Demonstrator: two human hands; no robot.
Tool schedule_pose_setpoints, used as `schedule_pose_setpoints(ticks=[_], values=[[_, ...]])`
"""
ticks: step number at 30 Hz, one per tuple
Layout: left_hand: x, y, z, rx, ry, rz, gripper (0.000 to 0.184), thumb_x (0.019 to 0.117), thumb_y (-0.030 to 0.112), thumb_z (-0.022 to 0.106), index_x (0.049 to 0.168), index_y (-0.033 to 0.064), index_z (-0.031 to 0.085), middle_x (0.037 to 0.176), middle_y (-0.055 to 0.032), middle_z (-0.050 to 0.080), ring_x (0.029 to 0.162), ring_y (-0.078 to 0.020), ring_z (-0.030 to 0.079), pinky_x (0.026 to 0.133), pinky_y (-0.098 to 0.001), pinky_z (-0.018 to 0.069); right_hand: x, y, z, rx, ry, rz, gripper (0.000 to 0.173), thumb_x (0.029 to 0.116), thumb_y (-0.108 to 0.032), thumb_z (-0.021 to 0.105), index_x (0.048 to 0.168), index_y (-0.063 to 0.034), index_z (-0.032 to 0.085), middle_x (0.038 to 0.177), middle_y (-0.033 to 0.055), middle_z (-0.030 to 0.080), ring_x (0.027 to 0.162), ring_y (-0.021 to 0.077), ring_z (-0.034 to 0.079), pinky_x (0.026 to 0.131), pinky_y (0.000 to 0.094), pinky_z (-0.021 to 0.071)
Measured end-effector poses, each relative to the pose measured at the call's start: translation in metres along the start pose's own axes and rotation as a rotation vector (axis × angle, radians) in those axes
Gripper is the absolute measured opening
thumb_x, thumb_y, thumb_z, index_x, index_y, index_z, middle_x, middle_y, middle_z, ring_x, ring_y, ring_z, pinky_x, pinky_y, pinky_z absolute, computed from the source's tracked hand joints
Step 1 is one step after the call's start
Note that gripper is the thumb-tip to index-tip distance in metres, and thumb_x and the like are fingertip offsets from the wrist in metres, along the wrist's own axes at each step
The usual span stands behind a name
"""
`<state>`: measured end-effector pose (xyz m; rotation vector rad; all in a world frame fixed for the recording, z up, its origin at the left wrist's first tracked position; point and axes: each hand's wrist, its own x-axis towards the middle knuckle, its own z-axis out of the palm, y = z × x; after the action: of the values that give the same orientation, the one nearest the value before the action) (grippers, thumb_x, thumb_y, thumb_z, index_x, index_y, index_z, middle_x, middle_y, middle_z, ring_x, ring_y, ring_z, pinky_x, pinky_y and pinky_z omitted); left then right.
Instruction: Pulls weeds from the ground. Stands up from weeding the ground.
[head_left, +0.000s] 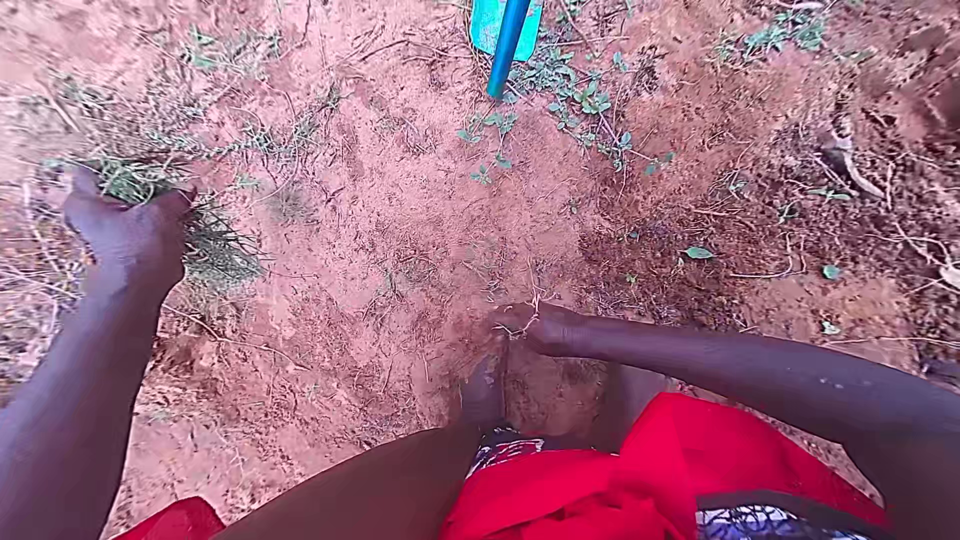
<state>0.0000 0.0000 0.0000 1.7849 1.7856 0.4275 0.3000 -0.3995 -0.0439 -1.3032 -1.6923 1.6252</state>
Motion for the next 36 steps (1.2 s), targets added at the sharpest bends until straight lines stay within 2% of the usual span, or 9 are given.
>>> schedule_pose_setpoints(ticks=[3,5,11,14,18,21,27,30,36], values=[[-0.035,0.035,0.019,-0.058,-0.083,0.088,0.066,0.0881,0.016,0.072,0.146,0.0116,0.043,0.129,-0.0059,0.058,0.107,-0.006,0.06,0.093,-0.0325,0.0526,0.038,0.002,0.009,0.612,0.379,0.216,0.021,0.1075,-0.008,0.047,0.117,0.008,0.056,0.086,0.009,0.066,0.074,0.012,0.065,0.076,0.0266,0.0557],[-0.06,0.057,0.03,-0.099,-0.149,0.157,0.063,0.0874,0.005,0.072,0.144,0.0089,0.043,0.124,-0.0035,0.058,0.103,-0.0011,0.06,0.091,-0.0259,0.0536,0.051,-0.004,0.024,0.945,0.538,0.417,0.02,0.1111,-0.014,0.043,0.097,-0.0027,0.052,0.063,-0.0031,0.053,0.05,0.0033,0.049,0.052,0.0188,0.044],[-0.099,0.081,0.046,-0.145,-0.345,0.297,0.057,0.0853,-0.002,0.074,0.136,0.0069,0.049,0.116,-0.0001,0.062,0.096,0.0012,0.065,0.083,-0.0227,0.0581,-0.014,-0.049,0.005,0.273,0.0,0.58,0.035,0.1129,-0.024,0.039,0.111,0.0031,0.063,0.098,0.0184,0.062,0.093,0.0303,0.06,0.085,0.0496,0.0461],[-0.113,0.095,0.057,-0.183,-0.398,0.314,0.054,0.0835,-0.004,0.071,0.132,0.006,0.05,0.111,0.0053,0.063,0.094,0.0052,0.065,0.083,-0.0195,0.058,-0.046,-0.069,-0.028,-0.029,-0.126,0.587,0.037,0.1131,-0.03,0.039,0.114,0.0002,0.061,0.092,0.0214,0.063,0.091,0.0393,0.064,0.08,0.0564,0.048],[-0.13,0.111,0.064,-0.251,-0.439,0.13,0.044,0.0893,-0.004,0.07,0.128,0.0108,0.054,0.103,0.0057,0.065,0.085,0.0008,0.067,0.075,-0.022,0.0593,-0.054,-0.048,-0.09,-0.142,0.492,0.519,0.029,0.1114,-0.026,0.046,0.106,-0.0045,0.065,0.07,0.0084,0.055,0.063,0.0236,0.056,0.061,0.0446,0.047],[-0.147,0.124,0.067,-0.344,-0.431,-0.193,0.025,0.0954,0.004,0.067,0.117,0.0124,0.058,0.091,0.0031,0.07,0.074,-0.0053,0.069,0.064,-0.0246,0.0596,-0.027,-0.041,-0.126,-0.131,0.818,0.428,0.031,0.1119,-0.022,0.042,0.124,-0.0031,0.064,0.077,0.0119,0.063,0.066,0.0271,0.063,0.066,0.0502,0.0525],[-0.177,0.13,0.082,-0.537,-0.767,-0.461,0.019,0.1077,0.011,0.045,0.118,0.0046,0.06,0.1,-0.0088,0.074,0.082,-0.0148,0.073,0.071,-0.0284,0.061,0.058,-0.088,-0.085,-0.125,0.431,0.484,0.041,0.1122,-0.021,0.039,0.15,-0.0163,0.054,0.11,0.0224,0.071,0.106,0.0407,0.068,0.09,0.0582,0.0512],[-0.189,0.136,0.093,-0.589,-0.76,-0.566,0.015,0.1068,0.012,0.047,0.105,0.0066,0.061,0.084,-0.0053,0.072,0.075,-0.012,0.072,0.068,-0.0279,0.0616,0.085,-0.101,-0.049,-0.317,0.233,0.403,0.037,0.109,-0.01,0.038,0.142,-0.0055,0.054,0.117,0.0255,0.068,0.113,0.0428,0.066,0.09,0.0581,0.051],[-0.158,0.129,0.098,-0.676,-0.396,-0.464,0.006,0.1017,0.001,0.053,0.108,0.0018,0.053,0.078,-0.0077,0.069,0.066,-0.015,0.071,0.06,-0.0285,0.0608,0.093,-0.057,-0.044,-0.369,0.792,0.019,0.032,0.1002,-0.024,0.062,0.12,-0.0014,0.074,0.122,0.0199,0.072,0.126,0.0414,0.061,0.106,0.0546,0.0452]])
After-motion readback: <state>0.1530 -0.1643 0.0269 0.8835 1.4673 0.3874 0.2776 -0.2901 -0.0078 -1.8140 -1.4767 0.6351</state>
